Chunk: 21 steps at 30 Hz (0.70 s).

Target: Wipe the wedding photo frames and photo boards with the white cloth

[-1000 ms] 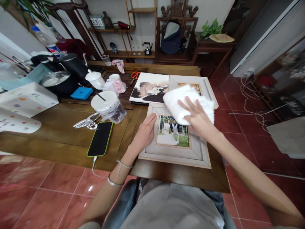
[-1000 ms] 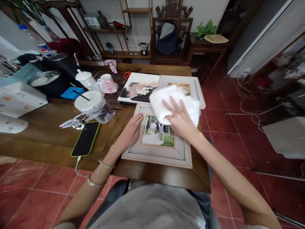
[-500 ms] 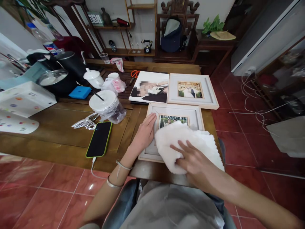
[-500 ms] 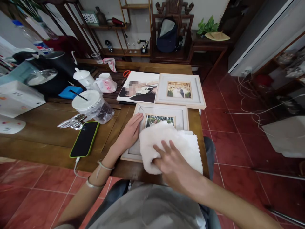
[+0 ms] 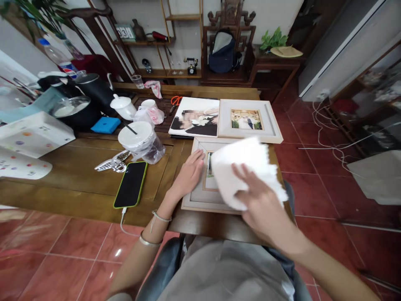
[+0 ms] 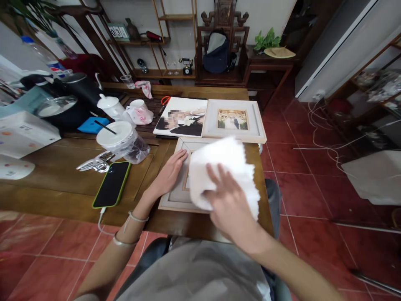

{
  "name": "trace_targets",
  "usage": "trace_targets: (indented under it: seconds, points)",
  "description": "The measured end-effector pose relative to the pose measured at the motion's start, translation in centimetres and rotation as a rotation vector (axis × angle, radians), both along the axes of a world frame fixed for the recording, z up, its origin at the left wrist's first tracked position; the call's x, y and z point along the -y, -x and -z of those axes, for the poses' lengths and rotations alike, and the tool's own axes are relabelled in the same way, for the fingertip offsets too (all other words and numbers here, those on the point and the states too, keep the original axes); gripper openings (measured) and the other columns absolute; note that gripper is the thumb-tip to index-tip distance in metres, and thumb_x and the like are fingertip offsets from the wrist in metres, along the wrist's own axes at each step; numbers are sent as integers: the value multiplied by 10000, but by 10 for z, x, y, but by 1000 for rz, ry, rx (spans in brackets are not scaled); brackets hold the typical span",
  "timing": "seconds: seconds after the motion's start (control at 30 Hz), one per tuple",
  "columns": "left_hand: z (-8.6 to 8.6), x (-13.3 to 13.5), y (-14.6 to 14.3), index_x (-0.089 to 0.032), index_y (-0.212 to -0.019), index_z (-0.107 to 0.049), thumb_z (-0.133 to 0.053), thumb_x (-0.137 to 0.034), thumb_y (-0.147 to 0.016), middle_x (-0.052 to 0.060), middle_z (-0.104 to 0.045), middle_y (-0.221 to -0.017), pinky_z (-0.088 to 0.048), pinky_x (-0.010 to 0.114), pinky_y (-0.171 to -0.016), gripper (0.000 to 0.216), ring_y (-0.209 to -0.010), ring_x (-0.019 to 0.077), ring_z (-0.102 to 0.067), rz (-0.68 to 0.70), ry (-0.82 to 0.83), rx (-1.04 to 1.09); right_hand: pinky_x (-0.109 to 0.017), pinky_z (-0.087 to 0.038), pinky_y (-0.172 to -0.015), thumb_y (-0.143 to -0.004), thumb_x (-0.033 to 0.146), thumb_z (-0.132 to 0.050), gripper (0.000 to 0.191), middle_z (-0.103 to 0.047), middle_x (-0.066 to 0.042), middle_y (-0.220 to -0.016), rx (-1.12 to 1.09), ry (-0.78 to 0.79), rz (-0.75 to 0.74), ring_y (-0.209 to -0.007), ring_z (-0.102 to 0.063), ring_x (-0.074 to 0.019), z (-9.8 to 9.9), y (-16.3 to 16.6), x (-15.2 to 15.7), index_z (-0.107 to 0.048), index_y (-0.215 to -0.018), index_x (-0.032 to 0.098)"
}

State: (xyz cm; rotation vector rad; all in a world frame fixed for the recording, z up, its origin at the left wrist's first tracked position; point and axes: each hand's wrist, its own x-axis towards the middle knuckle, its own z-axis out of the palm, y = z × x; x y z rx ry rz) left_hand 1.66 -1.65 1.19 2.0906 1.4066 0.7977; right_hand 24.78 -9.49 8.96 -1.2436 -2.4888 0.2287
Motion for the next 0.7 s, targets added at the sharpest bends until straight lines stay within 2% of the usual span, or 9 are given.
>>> trace_targets:
  seconds: [0.07,0.17,0.3,0.4,0.57,0.7]
  points:
    - [-2,1,-1,-126,-1398,-471,-171,-411,-1029,120,-431,-1503,-244,452,-1207,555,-1439,202,-317,-5,10,13,-575,-367,-1094,-723,52,-537,210,-437,-127,-1493,85,12,-87,-1393,-333,-394,16,25,8,-691,-780,184]
    - [-2,1,-1,-117,-1406,-458,-163,-410,-1029,128,-419,-1510,-248,456,-1205,561,-1443,204,-308,-3,9,-3,-622,-296,-1121,-829,133,-561,150,-392,-152,-1515,158,-9,-108,-1411,-284,-403,36,57,17,-705,-827,175]
    - [-1,2,-2,-131,-1398,-465,-238,-387,-1027,130,-408,-1517,-262,487,-1195,504,-1449,226,-295,18,-53,-68,-678,-284,-1100,-869,183,-563,155,-392,-185,-1505,210,-8,-137,-1398,-299,-423,46,72,21,-713,-839,157]
    - [0,3,-2,-140,-1396,-463,-279,-357,-1021,133,-417,-1509,-285,487,-1185,472,-1444,236,-304,23,-101,-112,-667,-328,-1081,-866,188,-578,152,-429,-203,-1476,243,3,-144,-1366,-360,-430,43,62,21,-722,-833,153]
    - [4,2,-2,-147,-1402,-447,-333,-350,-1010,138,-421,-1505,-323,494,-1165,456,-1438,251,-315,23,-126,-161,-629,-398,-1059,-793,151,-612,131,-484,-147,-1449,320,49,-82,-1333,-421,-415,34,22,26,-736,-798,196]
    - [6,2,-2,-128,-1413,-425,-337,-298,-1005,159,-415,-1504,-335,495,-1159,451,-1437,255,-316,23,-146,-180,-615,-412,-1056,-621,15,-529,316,-514,-157,-1420,289,136,-71,-1319,-447,-405,13,-23,30,-723,-799,189]
